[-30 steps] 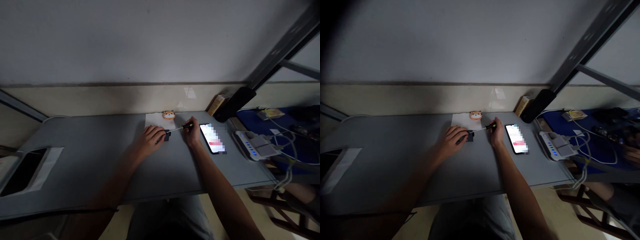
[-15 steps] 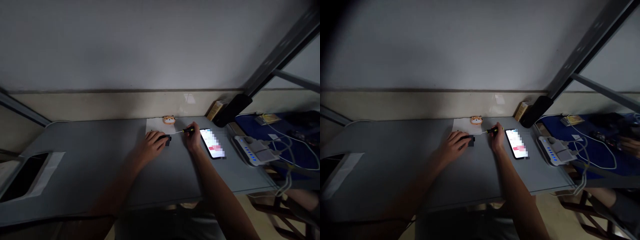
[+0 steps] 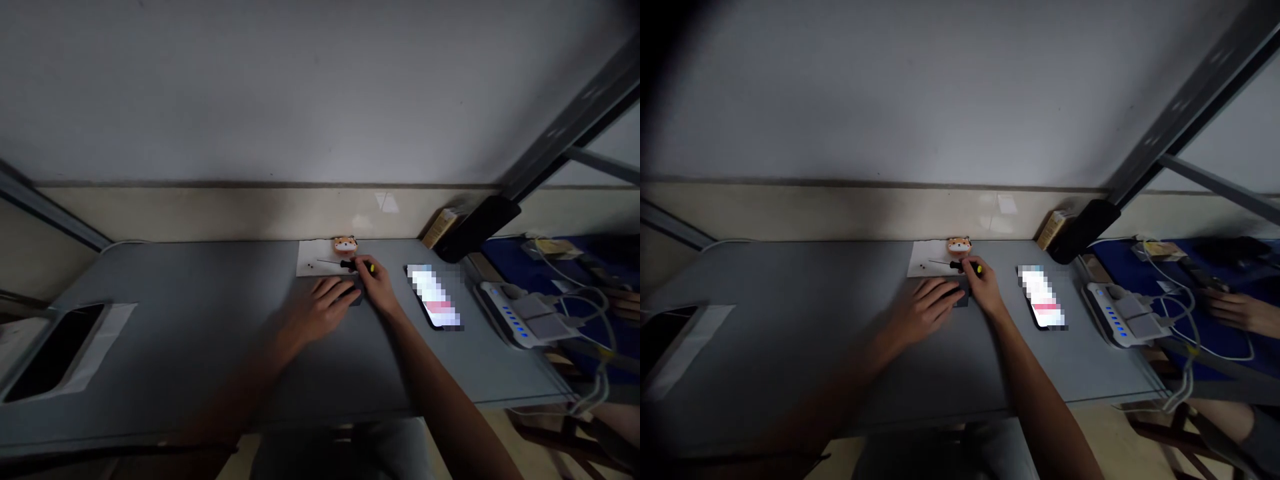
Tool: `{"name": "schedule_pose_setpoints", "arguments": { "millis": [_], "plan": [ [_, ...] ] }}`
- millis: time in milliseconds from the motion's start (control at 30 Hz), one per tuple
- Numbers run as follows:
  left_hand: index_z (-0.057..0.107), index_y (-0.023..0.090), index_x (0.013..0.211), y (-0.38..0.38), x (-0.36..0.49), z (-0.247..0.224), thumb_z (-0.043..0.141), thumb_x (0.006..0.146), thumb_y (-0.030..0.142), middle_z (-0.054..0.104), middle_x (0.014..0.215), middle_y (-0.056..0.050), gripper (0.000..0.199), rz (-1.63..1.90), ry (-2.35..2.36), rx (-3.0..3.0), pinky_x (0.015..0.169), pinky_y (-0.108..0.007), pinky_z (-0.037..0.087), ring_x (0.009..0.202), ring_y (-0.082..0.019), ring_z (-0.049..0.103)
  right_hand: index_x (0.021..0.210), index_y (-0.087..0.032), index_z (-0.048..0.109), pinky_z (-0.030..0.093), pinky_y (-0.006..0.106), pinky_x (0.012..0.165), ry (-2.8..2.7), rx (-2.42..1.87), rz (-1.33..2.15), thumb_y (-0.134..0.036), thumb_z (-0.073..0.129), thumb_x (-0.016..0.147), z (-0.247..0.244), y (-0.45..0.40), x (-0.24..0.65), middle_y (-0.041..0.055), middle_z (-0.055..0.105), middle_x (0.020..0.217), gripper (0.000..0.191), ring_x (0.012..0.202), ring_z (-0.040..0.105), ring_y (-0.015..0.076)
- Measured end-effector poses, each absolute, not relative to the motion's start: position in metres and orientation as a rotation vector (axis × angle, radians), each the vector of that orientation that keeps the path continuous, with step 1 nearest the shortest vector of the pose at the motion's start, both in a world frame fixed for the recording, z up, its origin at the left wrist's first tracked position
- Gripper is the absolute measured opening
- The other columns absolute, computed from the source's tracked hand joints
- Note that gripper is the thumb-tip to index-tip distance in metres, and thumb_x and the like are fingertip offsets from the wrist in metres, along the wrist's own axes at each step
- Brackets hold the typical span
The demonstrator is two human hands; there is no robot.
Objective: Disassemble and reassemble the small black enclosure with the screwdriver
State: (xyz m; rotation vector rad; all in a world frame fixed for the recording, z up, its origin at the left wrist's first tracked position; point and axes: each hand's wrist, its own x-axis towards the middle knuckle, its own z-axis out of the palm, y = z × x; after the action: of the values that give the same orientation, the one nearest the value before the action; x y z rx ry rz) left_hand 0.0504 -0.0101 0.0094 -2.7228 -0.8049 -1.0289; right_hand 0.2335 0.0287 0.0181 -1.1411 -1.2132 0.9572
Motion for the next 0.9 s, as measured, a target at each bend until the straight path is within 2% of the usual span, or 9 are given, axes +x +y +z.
{"name": "schedule_pose_setpoints", "arguments": {
  "millis": [167,400,500,600,667,733,900],
  "plan": [
    [0.069,0.017,0.127,-0.011,0.049,0.019,0.053,0.102,0.011,0.076,0.117,-0.011,0.031,-1.072,-0.745,-2.701,0.101,-0.039,0.056,0.117,-0.024,0.068,0.083,-0.026,0.076,0.053,0.036,0.086,-1.276,-1.143,1.028,-0.075,0.075,0.073,0.016,0.029,0.236,0.0012,0.077,0.084,0.050,0.085,0.068,0.0213],
    [0.070,0.023,0.127,-0.011,0.046,0.015,0.053,0.096,0.007,0.074,0.121,-0.009,0.038,-1.106,-0.801,-2.748,0.101,-0.040,0.055,0.117,-0.024,0.066,0.084,-0.025,0.076,0.053,0.034,0.084,-1.285,-1.150,1.094,-0.076,0.074,0.074,0.013,0.031,0.236,0.0019,0.077,0.090,0.052,0.086,0.069,0.0196],
    [0.070,0.023,0.125,-0.011,0.039,0.018,0.056,0.088,0.005,0.071,0.123,-0.010,0.043,-1.157,-0.894,-2.862,0.101,-0.041,0.055,0.115,-0.025,0.066,0.081,-0.024,0.075,0.052,0.031,0.077,-1.219,-1.168,1.118,-0.078,0.075,0.070,0.015,0.032,0.237,0.0017,0.077,0.088,0.055,0.081,0.068,0.0189],
    [0.069,0.022,0.116,-0.008,0.032,0.022,0.057,0.083,0.006,0.069,0.115,-0.008,0.038,-1.360,-1.161,-2.965,0.096,-0.038,0.057,0.106,-0.023,0.068,0.084,-0.024,0.075,0.043,0.028,0.059,-1.114,-1.213,1.166,-0.078,0.076,0.068,0.019,0.032,0.241,-0.0006,0.073,0.074,0.056,0.061,0.056,0.0141],
    [0.067,0.022,0.109,-0.004,0.029,0.022,0.057,0.086,0.011,0.070,0.108,-0.007,0.028,-1.547,-1.352,-3.004,0.091,-0.034,0.057,0.101,-0.021,0.069,0.086,-0.024,0.075,0.034,0.028,0.052,-1.019,-1.207,1.205,-0.075,0.076,0.069,0.022,0.032,0.243,-0.0015,0.071,0.069,0.054,0.052,0.045,0.0116],
    [0.066,0.021,0.106,0.002,0.028,0.018,0.058,0.090,0.019,0.071,0.105,-0.006,0.018,-1.694,-1.530,-3.011,0.089,-0.033,0.058,0.099,-0.021,0.070,0.086,-0.024,0.073,0.030,0.027,0.049,-0.897,-1.175,1.232,-0.072,0.075,0.070,0.024,0.033,0.245,-0.0016,0.069,0.068,0.051,0.050,0.042,0.0110],
    [0.071,0.021,0.106,0.020,0.022,0.002,0.064,0.092,0.034,0.075,0.107,-0.007,0.020,-1.697,-1.894,-2.961,0.092,-0.038,0.059,0.102,-0.024,0.072,0.082,-0.023,0.069,0.030,0.027,0.047,-0.707,-1.127,1.217,-0.066,0.073,0.072,0.026,0.036,0.249,-0.0028,0.066,0.063,0.044,0.048,0.044,0.0105]
  ]
}}
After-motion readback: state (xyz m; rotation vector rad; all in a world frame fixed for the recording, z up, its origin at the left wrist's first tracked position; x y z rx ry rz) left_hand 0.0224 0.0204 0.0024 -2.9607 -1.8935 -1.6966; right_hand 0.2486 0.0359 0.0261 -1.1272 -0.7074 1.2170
